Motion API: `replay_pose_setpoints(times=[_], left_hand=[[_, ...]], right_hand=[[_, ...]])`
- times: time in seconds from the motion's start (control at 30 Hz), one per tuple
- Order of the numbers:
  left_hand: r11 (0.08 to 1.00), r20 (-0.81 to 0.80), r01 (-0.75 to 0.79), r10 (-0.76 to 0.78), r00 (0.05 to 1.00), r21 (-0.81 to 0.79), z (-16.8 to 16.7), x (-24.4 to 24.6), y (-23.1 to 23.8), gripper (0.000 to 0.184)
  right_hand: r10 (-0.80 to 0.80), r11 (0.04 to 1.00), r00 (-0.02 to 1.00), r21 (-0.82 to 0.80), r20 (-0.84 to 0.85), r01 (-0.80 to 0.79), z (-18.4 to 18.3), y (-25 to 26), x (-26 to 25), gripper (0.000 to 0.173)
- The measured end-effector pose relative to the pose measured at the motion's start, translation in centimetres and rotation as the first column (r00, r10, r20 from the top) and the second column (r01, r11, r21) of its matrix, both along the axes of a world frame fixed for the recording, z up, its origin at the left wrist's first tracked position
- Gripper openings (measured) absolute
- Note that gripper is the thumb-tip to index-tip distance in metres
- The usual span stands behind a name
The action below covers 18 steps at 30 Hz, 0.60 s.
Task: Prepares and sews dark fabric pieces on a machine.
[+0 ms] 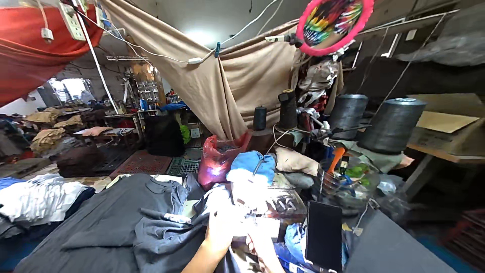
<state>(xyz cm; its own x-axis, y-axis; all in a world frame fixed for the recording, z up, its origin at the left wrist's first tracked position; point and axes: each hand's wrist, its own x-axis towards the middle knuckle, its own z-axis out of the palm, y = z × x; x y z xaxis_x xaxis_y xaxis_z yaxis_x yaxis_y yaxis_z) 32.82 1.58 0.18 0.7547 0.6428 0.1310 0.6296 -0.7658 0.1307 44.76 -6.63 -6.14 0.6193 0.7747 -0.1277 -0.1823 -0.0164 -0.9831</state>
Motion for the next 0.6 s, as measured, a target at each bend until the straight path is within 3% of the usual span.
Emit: replay_pose_setpoints(times=[0.17, 0.23, 0.37, 0.43, 0.47, 0.53, 0.6], left_hand=[[0.993, 0.112, -0.081, 0.091, 0.989, -0.090, 0.9, 1.1, 0.1, 0.045], [0.994, 0.138, -0.070, 0.082, 0.987, -0.089, 0.7, 1.0, 0.1, 0.046], [0.970, 0.196, -0.038, 0.087, 0.977, -0.239, 1.4, 0.0, -0.8, 0.045], [0.952, 0.143, -0.017, 0.064, 0.988, -0.307, 2.2, -1.0, -1.7, 0.044], [0.953, 0.030, -0.024, 0.034, 0.999, -0.303, 2.6, -1.4, -2.1, 0.045], [0.980, 0.019, 0.019, -0.016, 1.000, -0.196, 1.2, -1.9, -2.4, 0.042], [0.986, 0.060, 0.057, -0.048, 0.997, -0.154, 1.7, -3.0, -3.9, 0.038]], right_hand=[[0.017, 0.999, 1.000, 0.046, -0.013, -0.016, -0.1, -0.2, -0.1, 0.014], [0.032, 0.998, 0.999, 0.064, -0.024, -0.030, -0.4, -0.3, 0.0, 0.017], [0.017, 0.998, 1.000, 0.060, -0.014, -0.016, -0.3, -0.3, -0.3, 0.018], [-0.048, 0.997, 0.971, -0.044, 0.236, 0.060, 0.1, -0.5, -0.3, 0.012], [-0.068, 0.990, 0.919, -0.086, 0.388, 0.109, 0.4, -0.7, -0.3, 0.022], [-0.092, 0.988, 0.795, -0.044, 0.599, 0.147, 0.9, -1.3, -0.4, 0.032], [-0.059, 0.996, 0.659, -0.002, 0.750, 0.092, 1.3, -1.9, -0.6, 0.025]])
